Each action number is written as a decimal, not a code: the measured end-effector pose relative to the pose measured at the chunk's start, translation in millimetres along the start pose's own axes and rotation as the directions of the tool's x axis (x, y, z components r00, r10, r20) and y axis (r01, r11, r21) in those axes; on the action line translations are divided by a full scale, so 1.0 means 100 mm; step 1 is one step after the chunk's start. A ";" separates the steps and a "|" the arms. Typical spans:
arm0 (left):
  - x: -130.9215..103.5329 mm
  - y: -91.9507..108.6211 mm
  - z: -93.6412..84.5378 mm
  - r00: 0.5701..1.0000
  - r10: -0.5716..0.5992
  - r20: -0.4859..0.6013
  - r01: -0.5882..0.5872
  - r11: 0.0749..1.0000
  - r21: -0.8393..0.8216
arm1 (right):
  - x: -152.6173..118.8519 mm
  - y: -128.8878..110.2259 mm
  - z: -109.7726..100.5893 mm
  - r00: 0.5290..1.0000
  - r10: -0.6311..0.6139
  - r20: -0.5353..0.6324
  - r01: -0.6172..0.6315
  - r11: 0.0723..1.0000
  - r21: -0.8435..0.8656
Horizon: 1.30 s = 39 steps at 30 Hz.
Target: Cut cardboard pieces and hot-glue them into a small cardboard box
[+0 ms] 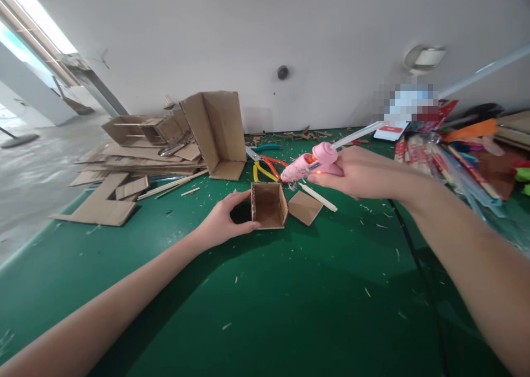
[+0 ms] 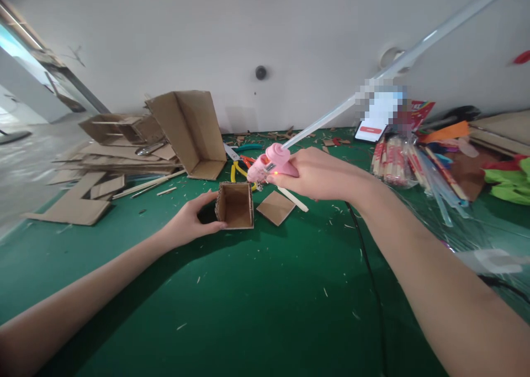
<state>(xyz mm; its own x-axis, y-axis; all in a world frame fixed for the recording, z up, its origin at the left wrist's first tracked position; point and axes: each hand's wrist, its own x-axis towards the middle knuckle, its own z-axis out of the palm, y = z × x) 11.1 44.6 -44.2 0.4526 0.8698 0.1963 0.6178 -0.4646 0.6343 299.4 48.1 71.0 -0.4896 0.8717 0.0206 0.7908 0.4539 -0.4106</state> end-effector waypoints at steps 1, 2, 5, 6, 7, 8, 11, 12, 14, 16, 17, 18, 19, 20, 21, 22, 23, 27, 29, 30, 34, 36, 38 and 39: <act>0.00 -0.01 0.00 1.000 -0.002 0.000 0.002 1.000 0.000 | 0.00 0.01 0.00 1.000 0.010 0.002 -0.010 1.000 -0.016; 0.00 -0.01 0.00 1.000 -0.003 -0.004 0.003 1.000 0.002 | 0.00 0.03 0.00 1.000 0.026 -0.001 -0.026 0.999 -0.037; -0.01 -0.03 0.01 1.000 -0.005 -0.010 0.005 1.000 0.014 | 0.01 0.07 0.02 0.996 0.087 -0.030 -0.089 0.994 -0.058; -0.01 -0.03 0.01 1.000 -0.008 -0.011 0.008 1.000 0.017 | 0.01 0.08 0.04 0.994 0.103 -0.042 -0.105 0.993 -0.056; -0.01 -0.03 0.01 1.000 -0.009 -0.011 0.009 1.000 0.020 | 0.02 0.08 0.05 0.992 0.113 -0.050 -0.116 0.992 -0.052; -0.01 -0.02 0.01 1.000 -0.010 -0.012 0.010 1.000 0.021 | 0.02 0.08 0.06 0.992 0.117 -0.050 -0.120 0.992 -0.048; -0.01 -0.01 0.01 1.000 -0.007 -0.010 0.007 1.000 0.021 | 0.03 0.06 0.09 0.994 0.110 -0.029 -0.111 0.993 -0.033; 0.00 -0.01 0.01 1.000 -0.005 -0.006 0.005 1.000 0.020 | 0.04 0.05 0.10 0.994 0.105 -0.021 -0.105 0.994 -0.028; 0.00 0.00 0.01 1.000 -0.002 -0.006 0.002 1.000 0.016 | 0.04 0.03 0.11 0.995 0.100 -0.013 -0.100 0.995 -0.023; 0.01 0.00 0.01 1.000 0.004 -0.013 -0.004 1.000 0.006 | 0.04 0.03 0.11 0.995 0.099 -0.010 -0.100 0.995 -0.023; 0.01 0.00 0.01 1.000 0.007 -0.016 -0.007 1.000 -0.001 | 0.04 0.03 0.11 0.995 0.098 -0.010 -0.099 0.995 -0.022; 0.01 0.00 0.01 1.000 0.010 -0.017 -0.010 1.000 -0.007 | 0.04 0.04 0.11 0.995 0.096 -0.012 -0.096 0.995 -0.021; 0.01 0.00 0.02 1.000 0.011 -0.015 -0.011 1.000 -0.011 | 0.04 0.05 0.10 0.996 0.091 -0.017 -0.091 0.996 -0.019; 0.01 0.00 0.02 1.000 0.012 -0.013 -0.012 1.000 -0.010 | 0.04 0.05 0.11 0.996 0.083 -0.022 -0.084 0.996 -0.015; 0.01 -0.01 0.02 1.000 0.012 -0.011 -0.012 1.000 -0.008 | 0.04 0.06 0.11 0.997 0.078 -0.023 -0.078 0.997 -0.010; 0.01 -0.01 0.02 1.000 0.011 -0.012 -0.011 1.000 -0.004 | 0.04 0.06 0.11 0.997 0.077 -0.020 -0.077 0.997 -0.006; 0.01 -0.01 0.02 1.000 0.009 -0.012 -0.009 1.000 0.001 | 0.04 0.07 0.12 0.997 0.079 -0.016 -0.079 0.997 -0.005; 0.01 -0.02 0.01 1.000 -0.018 -0.013 0.018 1.000 0.014 | 0.05 0.05 0.12 0.996 0.092 -0.003 -0.092 0.996 -0.012; 0.01 -0.03 0.02 1.000 -0.017 -0.014 0.017 1.000 0.017 | 0.04 0.03 0.10 0.997 0.079 0.006 -0.079 0.997 -0.011; 0.00 -0.03 0.02 1.000 -0.012 -0.015 0.013 1.000 0.018 | 0.03 0.02 0.09 0.998 0.068 0.012 -0.068 0.998 -0.010; 0.00 -0.03 0.02 1.000 -0.010 -0.018 0.011 1.000 0.021 | 0.01 -0.03 0.03 0.999 0.032 0.021 -0.032 0.999 -0.025; 0.00 -0.03 0.01 1.000 -0.020 -0.012 0.020 1.000 0.018 | 0.00 -0.03 0.00 0.999 0.026 0.029 -0.025 0.999 -0.037; 0.00 -0.03 0.01 1.000 -0.030 -0.006 0.030 0.999 0.013 | -0.01 -0.02 -0.01 0.999 0.027 0.039 -0.026 0.999 -0.038; 0.00 -0.03 0.01 0.999 -0.035 -0.004 0.035 0.999 0.011 | -0.01 -0.01 -0.01 0.999 0.031 0.042 -0.030 0.999 -0.033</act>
<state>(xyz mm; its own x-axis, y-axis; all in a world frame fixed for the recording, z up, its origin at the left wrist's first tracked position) 9.6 45.5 -46.6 0.4284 0.8861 0.1770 0.6402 -0.4359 0.6326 299.9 46.9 72.4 -0.4799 0.8768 -0.0305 0.8167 0.4338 -0.3805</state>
